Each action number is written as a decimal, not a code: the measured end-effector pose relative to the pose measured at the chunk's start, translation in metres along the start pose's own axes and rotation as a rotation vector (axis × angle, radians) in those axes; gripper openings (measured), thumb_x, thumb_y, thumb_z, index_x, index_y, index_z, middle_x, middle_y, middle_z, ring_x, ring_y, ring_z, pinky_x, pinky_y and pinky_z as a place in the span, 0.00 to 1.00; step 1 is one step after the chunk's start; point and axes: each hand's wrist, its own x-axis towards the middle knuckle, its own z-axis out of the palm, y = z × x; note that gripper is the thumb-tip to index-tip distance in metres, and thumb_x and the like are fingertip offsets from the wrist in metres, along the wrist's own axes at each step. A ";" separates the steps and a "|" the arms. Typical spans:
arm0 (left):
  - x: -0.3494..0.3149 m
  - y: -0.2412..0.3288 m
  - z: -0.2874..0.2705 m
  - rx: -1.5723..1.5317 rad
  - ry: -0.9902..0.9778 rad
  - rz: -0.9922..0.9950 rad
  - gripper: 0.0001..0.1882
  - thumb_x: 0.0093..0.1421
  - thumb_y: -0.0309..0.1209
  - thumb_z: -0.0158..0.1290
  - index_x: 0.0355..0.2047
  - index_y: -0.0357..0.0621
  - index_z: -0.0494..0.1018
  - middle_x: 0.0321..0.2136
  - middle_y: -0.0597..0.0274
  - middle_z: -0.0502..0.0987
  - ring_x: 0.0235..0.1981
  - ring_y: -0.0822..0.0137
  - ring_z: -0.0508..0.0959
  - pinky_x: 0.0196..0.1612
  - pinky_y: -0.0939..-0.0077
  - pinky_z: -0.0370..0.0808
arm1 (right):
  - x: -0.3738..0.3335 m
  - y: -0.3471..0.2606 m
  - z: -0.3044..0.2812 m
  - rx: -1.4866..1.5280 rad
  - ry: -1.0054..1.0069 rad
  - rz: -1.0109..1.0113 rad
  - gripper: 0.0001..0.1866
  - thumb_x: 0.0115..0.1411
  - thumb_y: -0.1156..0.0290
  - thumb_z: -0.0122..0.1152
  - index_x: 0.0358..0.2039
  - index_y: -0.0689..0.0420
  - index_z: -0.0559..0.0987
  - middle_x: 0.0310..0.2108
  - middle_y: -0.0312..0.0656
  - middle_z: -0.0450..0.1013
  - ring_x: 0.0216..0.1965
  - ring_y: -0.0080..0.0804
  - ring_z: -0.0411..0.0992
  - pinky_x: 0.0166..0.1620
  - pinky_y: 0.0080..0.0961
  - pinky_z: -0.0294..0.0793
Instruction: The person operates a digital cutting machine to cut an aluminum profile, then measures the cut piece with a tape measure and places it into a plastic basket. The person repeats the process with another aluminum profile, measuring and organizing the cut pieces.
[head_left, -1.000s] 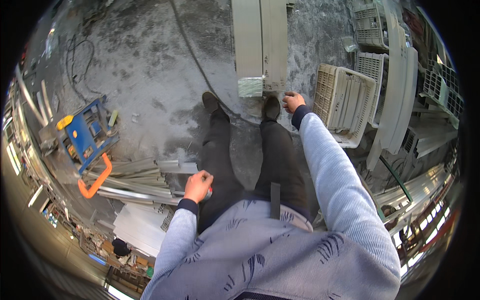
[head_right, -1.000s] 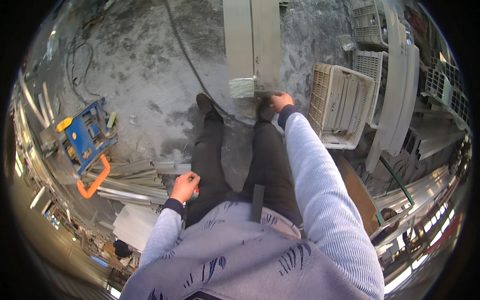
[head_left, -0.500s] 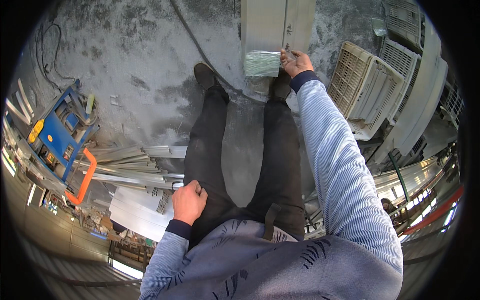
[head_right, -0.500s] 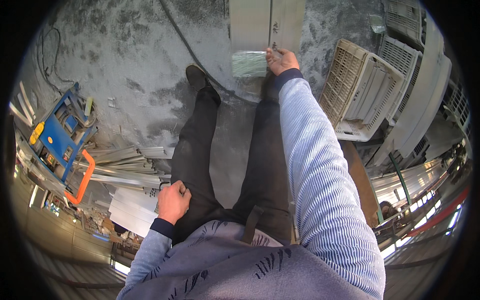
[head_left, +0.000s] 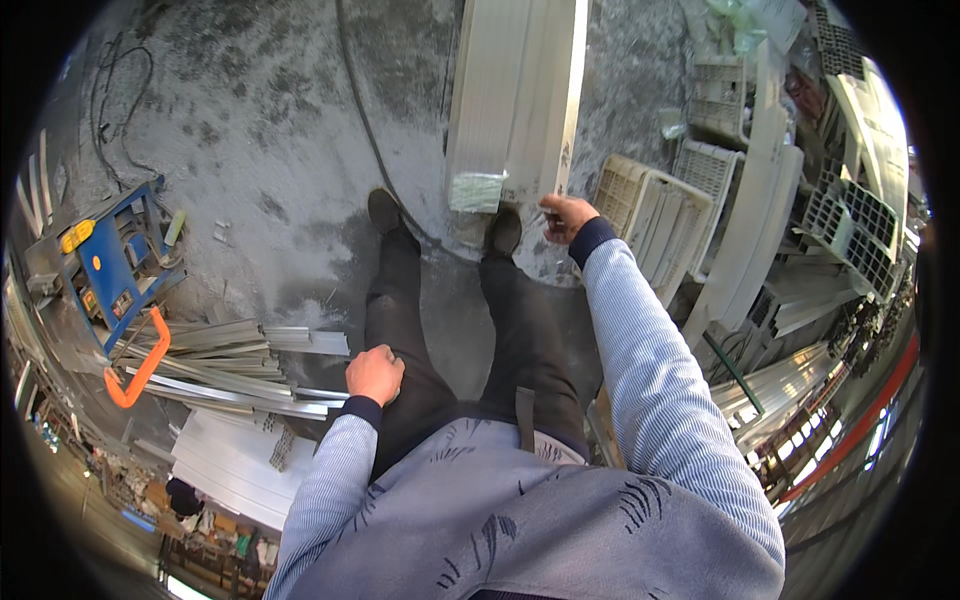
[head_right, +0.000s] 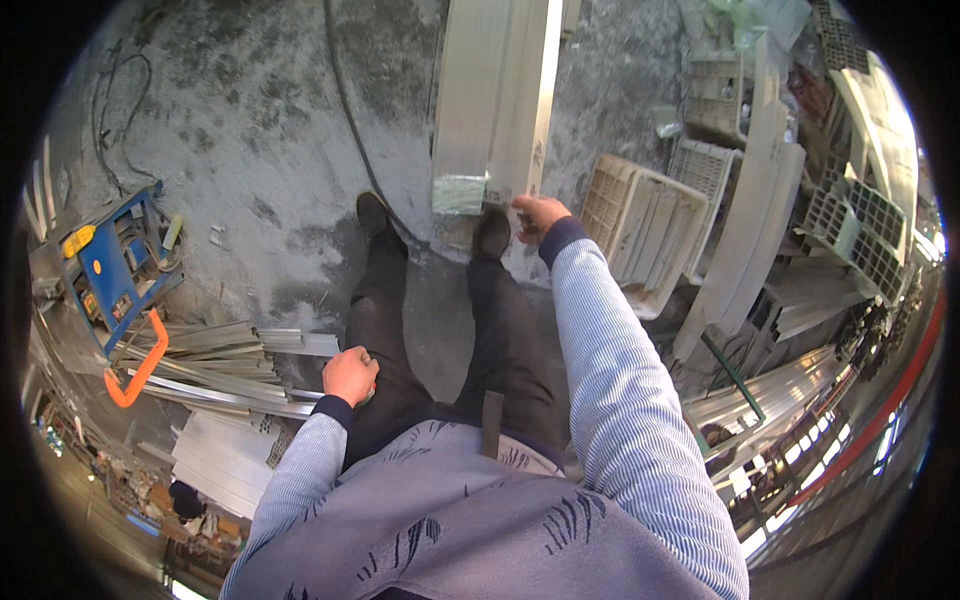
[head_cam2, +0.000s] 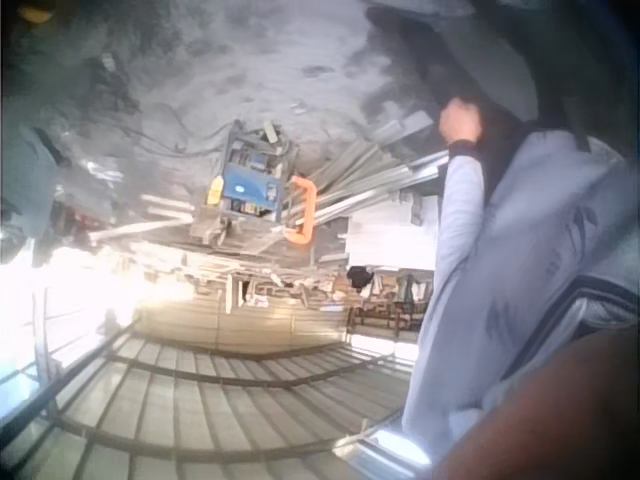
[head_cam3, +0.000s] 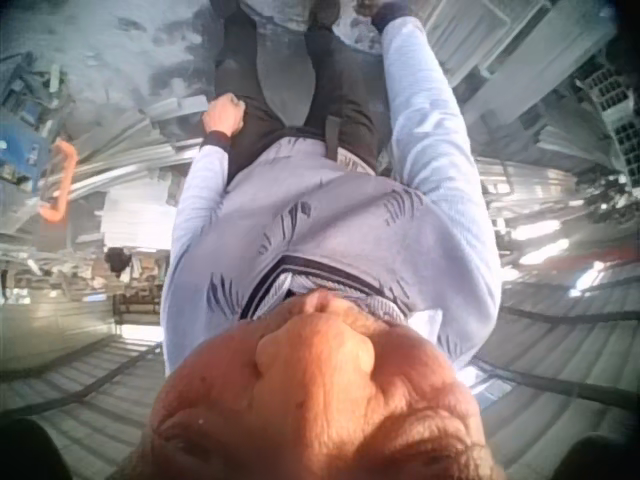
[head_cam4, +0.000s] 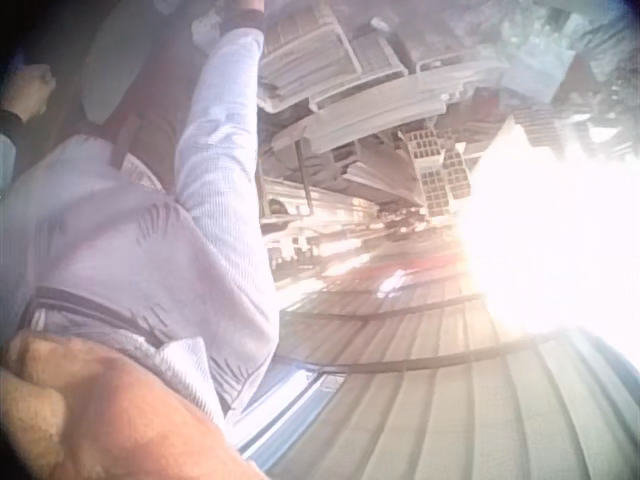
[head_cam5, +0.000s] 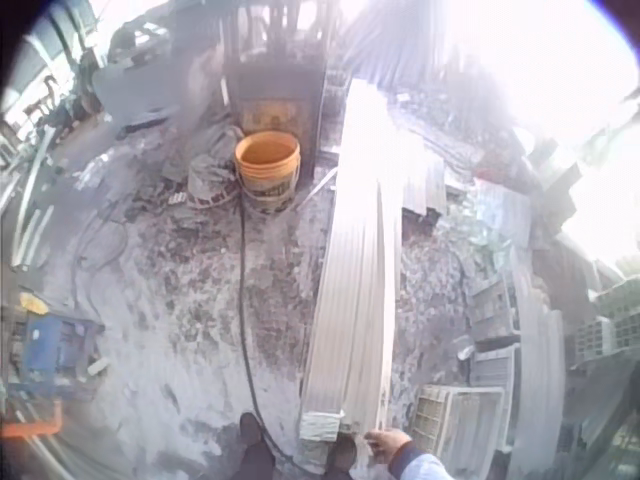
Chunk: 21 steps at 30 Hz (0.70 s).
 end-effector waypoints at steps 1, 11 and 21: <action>-0.001 0.000 0.003 -0.033 0.018 0.004 0.11 0.54 0.39 0.55 0.28 0.45 0.80 0.28 0.49 0.82 0.35 0.46 0.81 0.43 0.55 0.77 | -0.019 -0.004 -0.007 -0.371 -0.065 -0.163 0.19 0.59 0.79 0.60 0.52 0.54 0.75 0.41 0.42 0.73 0.35 0.32 0.76 0.38 0.30 0.82; 0.012 0.028 -0.034 -0.635 -0.044 0.271 0.13 0.59 0.40 0.55 0.35 0.45 0.81 0.31 0.59 0.82 0.34 0.62 0.81 0.42 0.68 0.77 | -0.223 -0.066 0.031 -0.188 -0.329 -0.589 0.18 0.56 0.62 0.63 0.44 0.57 0.77 0.32 0.37 0.76 0.29 0.29 0.74 0.31 0.29 0.76; -0.073 0.150 -0.233 -1.019 -0.255 0.765 0.22 0.67 0.46 0.53 0.47 0.38 0.76 0.36 0.66 0.81 0.30 0.76 0.79 0.33 0.82 0.77 | -0.398 0.048 0.086 -0.151 -1.043 -0.457 0.17 0.61 0.60 0.62 0.43 0.61 0.76 0.37 0.40 0.75 0.35 0.28 0.74 0.39 0.25 0.75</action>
